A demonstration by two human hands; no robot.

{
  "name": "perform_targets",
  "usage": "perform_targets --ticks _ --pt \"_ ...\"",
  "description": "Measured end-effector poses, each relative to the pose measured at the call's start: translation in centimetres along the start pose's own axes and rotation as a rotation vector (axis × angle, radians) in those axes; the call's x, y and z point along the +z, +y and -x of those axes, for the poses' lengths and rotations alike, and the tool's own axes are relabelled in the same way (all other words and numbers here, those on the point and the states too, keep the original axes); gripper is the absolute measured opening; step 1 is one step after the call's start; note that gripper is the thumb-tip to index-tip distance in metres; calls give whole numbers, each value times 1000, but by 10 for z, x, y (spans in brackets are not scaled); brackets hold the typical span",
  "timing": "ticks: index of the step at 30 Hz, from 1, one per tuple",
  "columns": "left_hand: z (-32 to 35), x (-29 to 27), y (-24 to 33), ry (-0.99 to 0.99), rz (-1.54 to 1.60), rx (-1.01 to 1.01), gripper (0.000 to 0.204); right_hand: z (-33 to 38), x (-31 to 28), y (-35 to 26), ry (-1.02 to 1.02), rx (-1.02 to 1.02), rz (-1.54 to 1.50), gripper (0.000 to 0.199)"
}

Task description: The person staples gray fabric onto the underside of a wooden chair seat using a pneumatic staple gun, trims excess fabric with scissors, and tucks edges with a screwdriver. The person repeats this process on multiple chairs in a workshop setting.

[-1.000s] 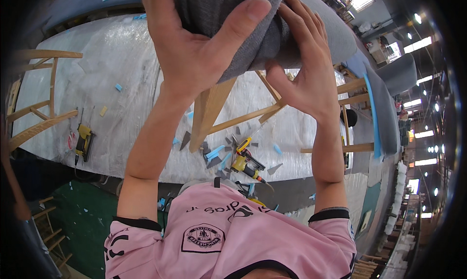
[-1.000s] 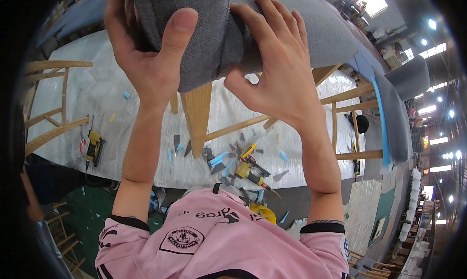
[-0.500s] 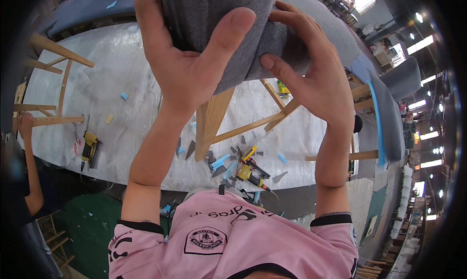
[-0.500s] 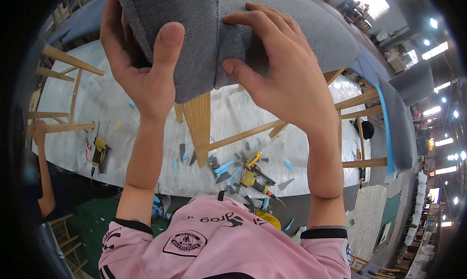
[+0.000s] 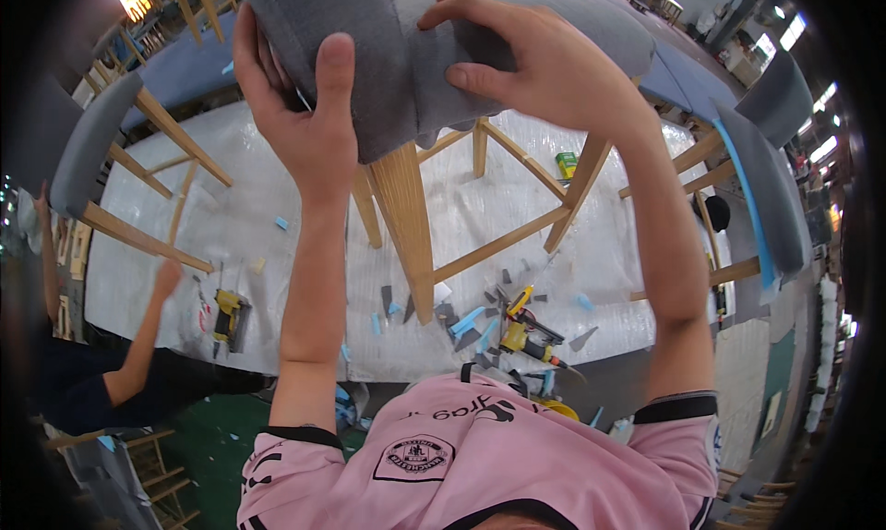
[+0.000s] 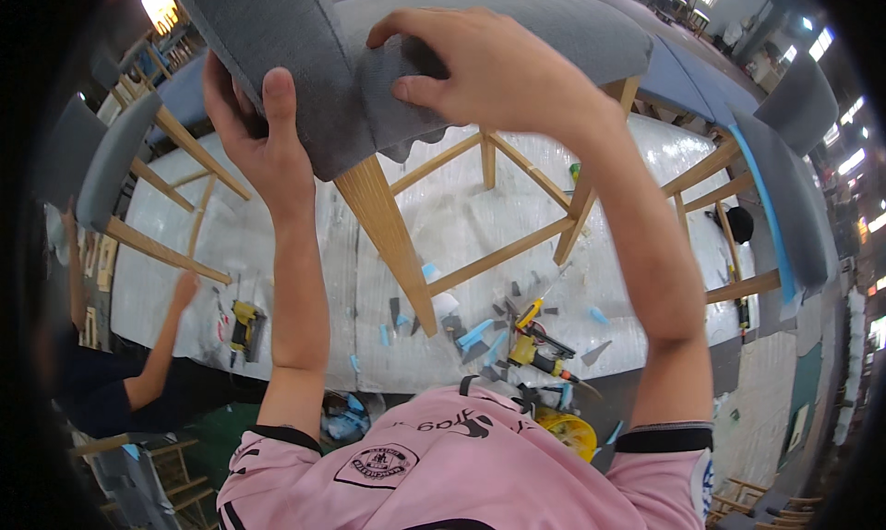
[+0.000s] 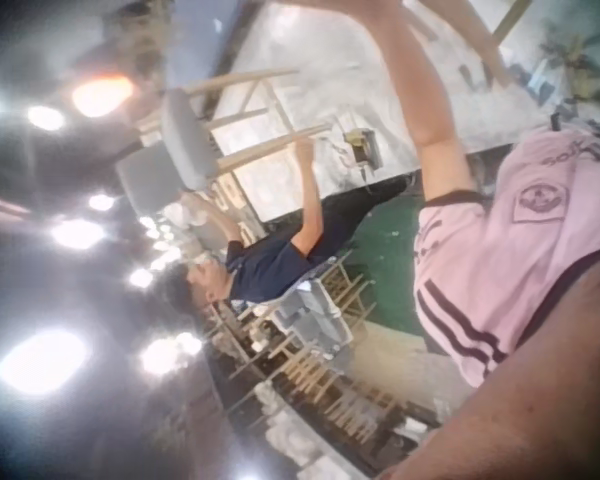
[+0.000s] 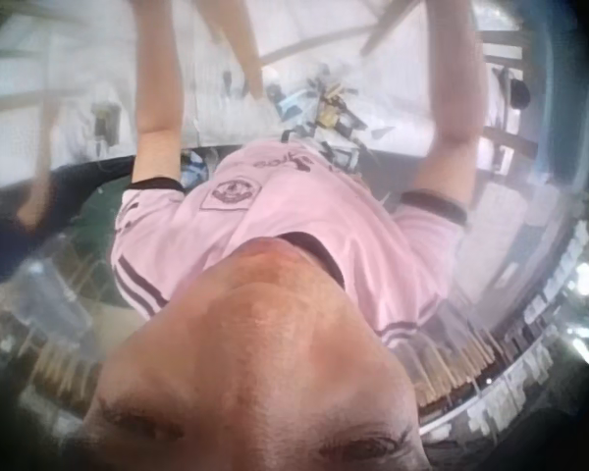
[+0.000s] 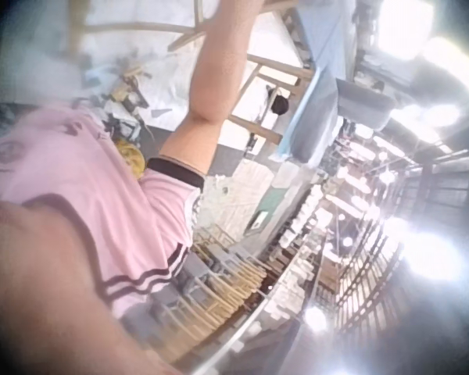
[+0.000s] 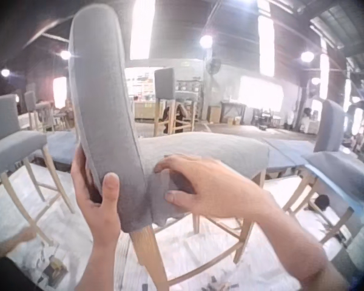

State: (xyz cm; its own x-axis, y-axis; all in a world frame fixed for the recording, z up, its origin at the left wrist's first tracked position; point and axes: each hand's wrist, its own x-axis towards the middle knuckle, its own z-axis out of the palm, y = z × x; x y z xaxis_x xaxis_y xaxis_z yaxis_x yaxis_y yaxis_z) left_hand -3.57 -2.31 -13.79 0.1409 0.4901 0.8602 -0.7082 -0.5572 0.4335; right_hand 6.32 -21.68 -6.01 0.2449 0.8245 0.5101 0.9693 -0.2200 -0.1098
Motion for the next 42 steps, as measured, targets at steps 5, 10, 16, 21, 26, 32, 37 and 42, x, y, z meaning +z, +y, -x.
perform_targets --ticks 5,10,16,21,26,32,37,42 --pt "-36 -5 14 -89 -13 22 84 15 -37 118 42 386 204 64" --pt "-95 32 59 -36 -638 281 111 64 -39 185 221 479 46 68" --pt "-111 94 56 -186 -549 369 112 128 -51 165 458 566 79 50" --pt "-179 156 38 -16 -827 373 108 180 -63 107 388 389 161 47" --pt "-194 179 46 5 -568 230 104 184 -72 120 159 284 -46 64" --pt "-197 161 6 -278 -76 184 94 150 -21 159 112 133 185 86" --pt "-198 100 -15 -257 -430 -20 93 113 -3 136 196 91 186 83" --pt "-79 51 -97 -384 -376 -513 104 89 9 164 209 112 210 81"
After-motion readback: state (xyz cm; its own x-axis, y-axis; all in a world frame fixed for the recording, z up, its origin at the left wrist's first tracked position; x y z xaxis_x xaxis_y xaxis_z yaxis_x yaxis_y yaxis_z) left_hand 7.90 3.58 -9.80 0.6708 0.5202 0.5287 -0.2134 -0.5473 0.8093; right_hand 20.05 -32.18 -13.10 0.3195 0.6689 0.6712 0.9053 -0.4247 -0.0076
